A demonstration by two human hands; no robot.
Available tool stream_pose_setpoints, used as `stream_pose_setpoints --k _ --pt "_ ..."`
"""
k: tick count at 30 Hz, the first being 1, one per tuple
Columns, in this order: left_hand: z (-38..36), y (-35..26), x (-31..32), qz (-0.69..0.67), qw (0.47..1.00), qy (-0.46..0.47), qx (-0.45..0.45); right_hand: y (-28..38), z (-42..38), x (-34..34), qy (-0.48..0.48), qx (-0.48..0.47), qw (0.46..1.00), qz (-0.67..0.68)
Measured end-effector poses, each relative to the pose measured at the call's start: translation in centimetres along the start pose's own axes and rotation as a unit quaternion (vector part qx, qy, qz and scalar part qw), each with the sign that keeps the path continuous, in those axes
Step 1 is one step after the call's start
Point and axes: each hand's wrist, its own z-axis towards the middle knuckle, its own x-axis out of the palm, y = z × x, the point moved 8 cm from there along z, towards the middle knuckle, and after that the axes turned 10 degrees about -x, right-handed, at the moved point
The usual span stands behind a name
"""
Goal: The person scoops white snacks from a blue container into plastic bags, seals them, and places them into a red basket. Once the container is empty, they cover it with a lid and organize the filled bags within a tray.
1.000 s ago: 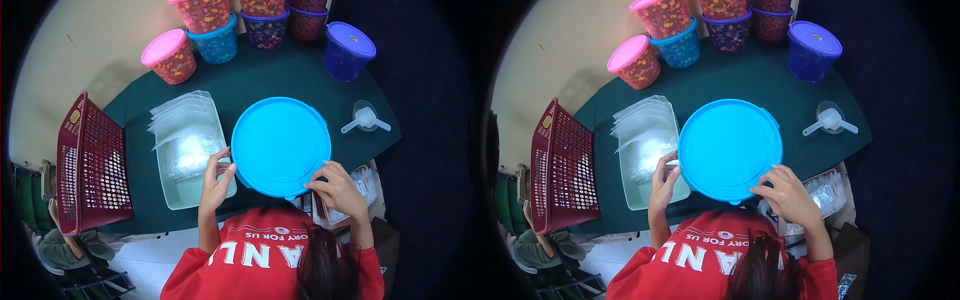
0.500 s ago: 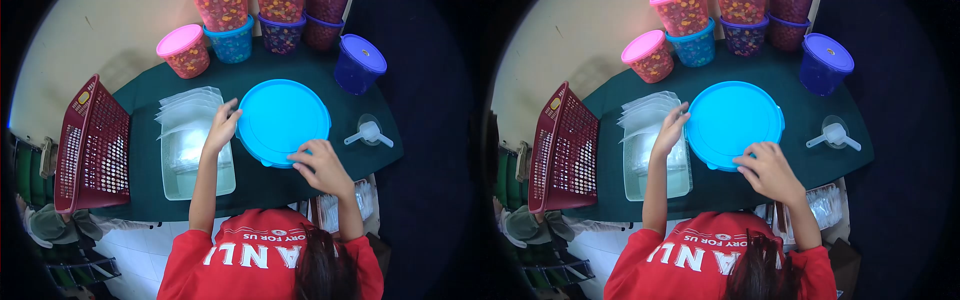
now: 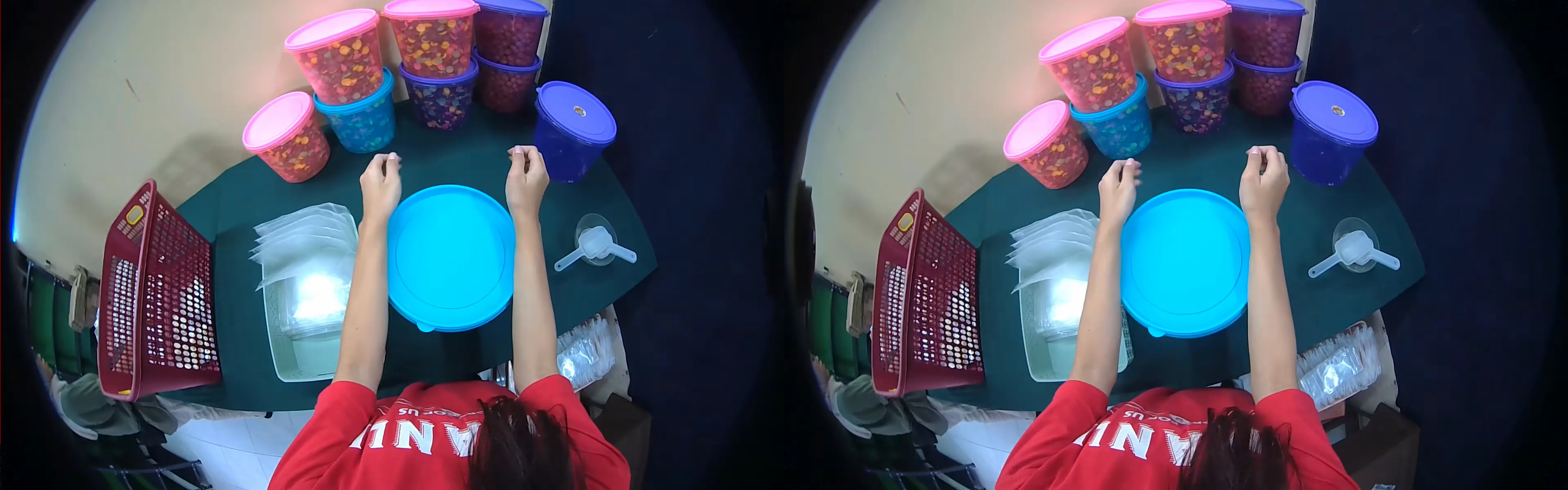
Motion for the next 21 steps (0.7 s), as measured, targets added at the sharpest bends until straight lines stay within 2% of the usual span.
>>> stream_pose_setpoints --k 1,2,3,4,6,7,9,12,16,18,19,20,21 --pt "0.2 0.4 0.1 0.002 1.0 0.006 -0.006 -0.8 -0.3 0.7 0.054 0.009 0.997 -0.046" --pt "0.2 1.4 1.4 0.043 0.994 0.089 -0.039 -1.8 -1.0 1.3 0.109 0.021 0.99 -0.09" --pt "-0.2 2.0 2.5 0.083 0.979 0.17 -0.072 -2.8 -2.0 2.6 0.229 0.091 0.963 -0.107" --pt "-0.4 2.1 2.6 0.084 0.978 0.173 -0.078 -4.2 -3.7 3.5 0.353 0.196 0.906 -0.126" --pt "-1.6 3.5 3.9 0.196 0.937 0.253 -0.143 -5.1 -5.6 4.3 0.401 0.282 0.862 -0.126" --pt "-1.8 3.3 4.3 0.205 0.926 0.287 -0.131 -5.1 -5.6 4.2 0.402 0.287 0.86 -0.127" --pt "-2.1 3.2 4.7 0.201 0.917 0.317 -0.132 -4.9 -6.9 4.9 0.483 0.335 0.807 -0.064" --pt "-2.1 3.4 5.3 0.188 0.911 0.348 -0.12 -4.3 -7.0 5.3 0.49 0.302 0.816 -0.046" --pt "-1.9 2.9 5.3 0.195 0.921 0.322 -0.102 -4.6 -7.0 5.4 0.509 0.304 0.803 -0.059" --pt "-1.9 3.0 5.2 0.187 0.922 0.322 -0.107 -4.4 -6.7 5.5 0.503 0.287 0.814 -0.056" --pt "-1.9 2.3 4.5 0.201 0.937 0.27 -0.087 -4.3 -6.6 5.4 0.497 0.277 0.82 -0.055" --pt "-2.1 1.7 4.2 0.199 0.941 0.26 -0.081 -4.0 -6.5 5.6 0.499 0.266 0.823 -0.052" --pt "-2.4 0.2 3.4 0.264 0.938 0.217 -0.053 -4.1 -6.6 5.5 0.498 0.279 0.818 -0.067"
